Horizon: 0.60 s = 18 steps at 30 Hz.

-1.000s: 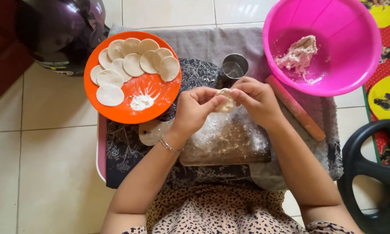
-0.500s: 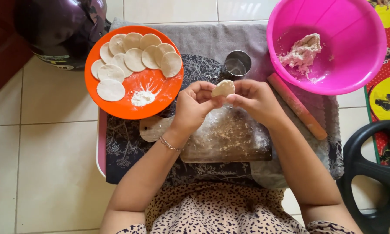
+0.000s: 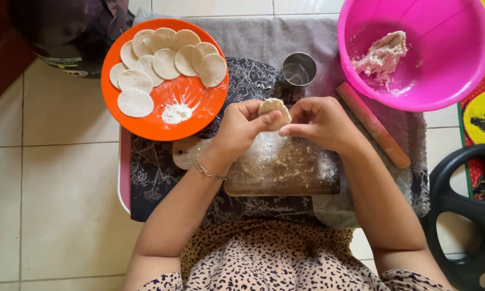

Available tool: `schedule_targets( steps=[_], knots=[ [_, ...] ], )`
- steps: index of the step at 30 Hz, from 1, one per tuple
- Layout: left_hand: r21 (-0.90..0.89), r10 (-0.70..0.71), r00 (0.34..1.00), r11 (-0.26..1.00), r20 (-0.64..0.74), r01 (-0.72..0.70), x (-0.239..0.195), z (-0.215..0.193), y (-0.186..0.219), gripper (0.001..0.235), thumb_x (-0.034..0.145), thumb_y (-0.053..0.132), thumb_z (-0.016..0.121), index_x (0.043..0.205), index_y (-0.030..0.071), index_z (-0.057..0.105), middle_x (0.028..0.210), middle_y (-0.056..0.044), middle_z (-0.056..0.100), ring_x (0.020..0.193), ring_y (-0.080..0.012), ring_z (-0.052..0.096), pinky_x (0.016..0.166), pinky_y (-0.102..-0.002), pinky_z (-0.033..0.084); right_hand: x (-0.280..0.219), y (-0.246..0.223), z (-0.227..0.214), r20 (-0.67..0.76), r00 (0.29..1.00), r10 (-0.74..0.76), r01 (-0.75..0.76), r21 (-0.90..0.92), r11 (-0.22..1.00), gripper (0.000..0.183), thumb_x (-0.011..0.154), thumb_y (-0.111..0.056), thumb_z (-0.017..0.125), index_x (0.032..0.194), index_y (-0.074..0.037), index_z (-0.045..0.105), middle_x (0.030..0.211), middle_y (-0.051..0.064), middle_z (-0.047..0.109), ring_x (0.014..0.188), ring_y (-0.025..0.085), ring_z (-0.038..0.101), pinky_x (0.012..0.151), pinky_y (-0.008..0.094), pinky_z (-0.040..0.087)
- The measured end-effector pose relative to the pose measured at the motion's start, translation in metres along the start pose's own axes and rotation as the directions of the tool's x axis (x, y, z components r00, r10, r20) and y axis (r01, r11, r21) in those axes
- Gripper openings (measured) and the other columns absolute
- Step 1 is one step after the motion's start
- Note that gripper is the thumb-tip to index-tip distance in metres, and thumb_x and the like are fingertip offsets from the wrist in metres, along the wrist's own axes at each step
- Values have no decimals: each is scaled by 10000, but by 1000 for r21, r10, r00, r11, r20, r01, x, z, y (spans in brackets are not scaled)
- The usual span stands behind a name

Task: The person is rolling out small portions of dough and cutting them into circular shapes using a rolling pin and a metal cutter.

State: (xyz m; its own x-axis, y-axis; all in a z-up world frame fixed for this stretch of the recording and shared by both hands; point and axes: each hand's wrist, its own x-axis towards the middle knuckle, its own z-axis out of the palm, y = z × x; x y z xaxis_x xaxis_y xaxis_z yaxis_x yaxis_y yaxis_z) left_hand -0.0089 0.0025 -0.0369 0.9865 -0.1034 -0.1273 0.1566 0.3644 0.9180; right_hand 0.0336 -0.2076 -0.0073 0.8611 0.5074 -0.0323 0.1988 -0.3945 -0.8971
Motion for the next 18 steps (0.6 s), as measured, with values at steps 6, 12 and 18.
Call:
schedule_targets(
  steps=[6,12,18],
  knots=[
    [644,48,993,758,106,-105,-15,9,24,145,857,201,744,899,64,722,658,-116,672,638,-200,647,598,-385,525,-2,-12,-15,-138,990,-16,12,-30,999,89,961,-171,779,972,-84,762,688,41,690,630,76,629,580,231,514],
    [954,218,949,144,230,-264,-15,4,8,434,764,464,823,954,116,645,756,-57,609,736,-301,708,623,-428,572,0,0,-8,-178,984,0,-1,-8,1000,68,977,-127,768,955,-63,761,659,61,686,612,76,636,577,220,518],
    [792,298,953,-593,50,144,-27,-76,40,292,945,437,691,911,148,674,757,-1,571,739,-190,649,647,-297,581,-2,-16,-5,-202,979,-1,5,20,1000,66,996,-89,731,976,-34,760,666,94,683,638,112,639,607,249,526]
  ],
)
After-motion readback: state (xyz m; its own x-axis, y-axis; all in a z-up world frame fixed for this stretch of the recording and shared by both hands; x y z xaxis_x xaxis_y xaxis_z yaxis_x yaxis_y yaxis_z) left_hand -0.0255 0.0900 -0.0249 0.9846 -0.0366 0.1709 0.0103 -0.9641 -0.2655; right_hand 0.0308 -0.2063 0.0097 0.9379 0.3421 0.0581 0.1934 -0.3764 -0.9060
